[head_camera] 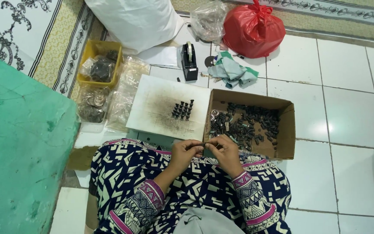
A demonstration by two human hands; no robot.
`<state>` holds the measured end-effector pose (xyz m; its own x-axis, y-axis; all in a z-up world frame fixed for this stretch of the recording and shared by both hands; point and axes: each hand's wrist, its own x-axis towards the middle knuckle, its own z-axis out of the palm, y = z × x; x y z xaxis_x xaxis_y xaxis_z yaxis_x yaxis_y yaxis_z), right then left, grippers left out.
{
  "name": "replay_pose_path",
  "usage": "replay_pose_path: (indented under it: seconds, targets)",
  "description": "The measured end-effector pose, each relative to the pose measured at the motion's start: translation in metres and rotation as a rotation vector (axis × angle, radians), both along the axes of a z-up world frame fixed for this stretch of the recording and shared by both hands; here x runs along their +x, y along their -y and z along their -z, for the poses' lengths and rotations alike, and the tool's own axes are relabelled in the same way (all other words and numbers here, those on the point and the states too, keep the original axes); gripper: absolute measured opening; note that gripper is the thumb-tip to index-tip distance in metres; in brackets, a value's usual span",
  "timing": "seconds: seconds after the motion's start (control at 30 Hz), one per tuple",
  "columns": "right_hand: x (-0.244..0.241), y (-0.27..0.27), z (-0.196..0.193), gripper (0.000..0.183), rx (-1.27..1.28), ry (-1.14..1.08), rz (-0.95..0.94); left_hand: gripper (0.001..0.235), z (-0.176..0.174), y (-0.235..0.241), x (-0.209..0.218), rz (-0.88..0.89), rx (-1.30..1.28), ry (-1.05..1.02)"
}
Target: Picking up small metal components from a box and placing them into a template board with a grid of holes.
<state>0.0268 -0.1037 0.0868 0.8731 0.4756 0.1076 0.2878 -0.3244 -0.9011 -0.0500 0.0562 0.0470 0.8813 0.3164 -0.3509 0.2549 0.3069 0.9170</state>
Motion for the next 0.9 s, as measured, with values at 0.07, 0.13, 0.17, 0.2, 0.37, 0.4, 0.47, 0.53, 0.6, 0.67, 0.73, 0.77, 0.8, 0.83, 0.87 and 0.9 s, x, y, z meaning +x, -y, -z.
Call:
replay_pose_path:
  seconds: [0.07,0.13,0.17,0.2,0.37,0.4,0.47,0.53,0.6,0.67,0.73,0.77,0.8,0.83,0.87,0.9]
  targets:
    - [0.001,-0.002,-0.004,0.008,-0.036,0.056,-0.036,0.021,-0.003,-0.003,-0.005,0.001,0.002,0.001]
    - [0.001,-0.003,-0.003,0.008,-0.071,0.111,-0.070,0.021,-0.002,-0.005,-0.008,0.004,0.004,0.001]
    - [0.000,-0.004,-0.001,0.008,-0.109,0.129,-0.107,0.021,0.000,-0.005,-0.010,0.011,0.008,0.000]
    - [0.000,-0.004,0.001,0.008,-0.145,0.148,-0.143,0.021,0.002,-0.007,-0.011,0.019,0.011,-0.002]
    - [-0.003,-0.008,-0.012,0.008,-0.264,0.073,-0.177,0.022,0.007,-0.006,-0.015,0.033,-0.071,-0.017]
    - [-0.003,-0.009,-0.016,0.008,-0.260,0.023,-0.172,0.023,0.007,-0.006,-0.015,0.034,-0.091,-0.016]
    - [-0.001,-0.010,-0.019,0.009,-0.235,-0.057,-0.159,0.023,0.002,-0.010,-0.013,0.040,-0.084,-0.009]
    - [0.004,-0.013,-0.022,0.010,-0.209,-0.136,-0.150,0.023,0.000,-0.016,-0.009,0.041,-0.074,-0.002]
    - [0.010,-0.016,-0.024,0.012,-0.181,-0.204,-0.098,0.022,-0.002,-0.022,-0.004,0.055,-0.055,0.027]
    - [0.010,-0.024,-0.032,0.016,-0.165,-0.260,-0.072,0.022,-0.006,-0.028,-0.002,0.023,-0.048,0.034]
    - [0.013,-0.029,-0.028,0.021,-0.149,-0.315,-0.042,0.022,-0.009,-0.035,0.000,-0.005,-0.043,0.044]
    - [0.016,-0.030,-0.020,0.018,-0.137,-0.301,-0.030,0.023,-0.009,-0.040,0.001,-0.014,-0.035,0.047]
    - [0.019,-0.032,-0.012,0.016,-0.126,-0.288,-0.019,0.023,-0.009,-0.044,0.002,-0.024,-0.028,0.050]
    - [0.020,-0.036,-0.012,0.016,-0.128,-0.285,-0.021,0.023,-0.008,-0.047,0.004,-0.028,-0.029,0.052]
    - [0.020,-0.040,-0.011,0.016,-0.118,-0.299,-0.021,0.023,-0.006,-0.049,0.004,-0.031,-0.020,0.059]
    - [0.021,-0.045,-0.010,0.015,-0.107,-0.313,-0.021,0.022,-0.005,-0.052,0.005,-0.034,-0.010,0.065]
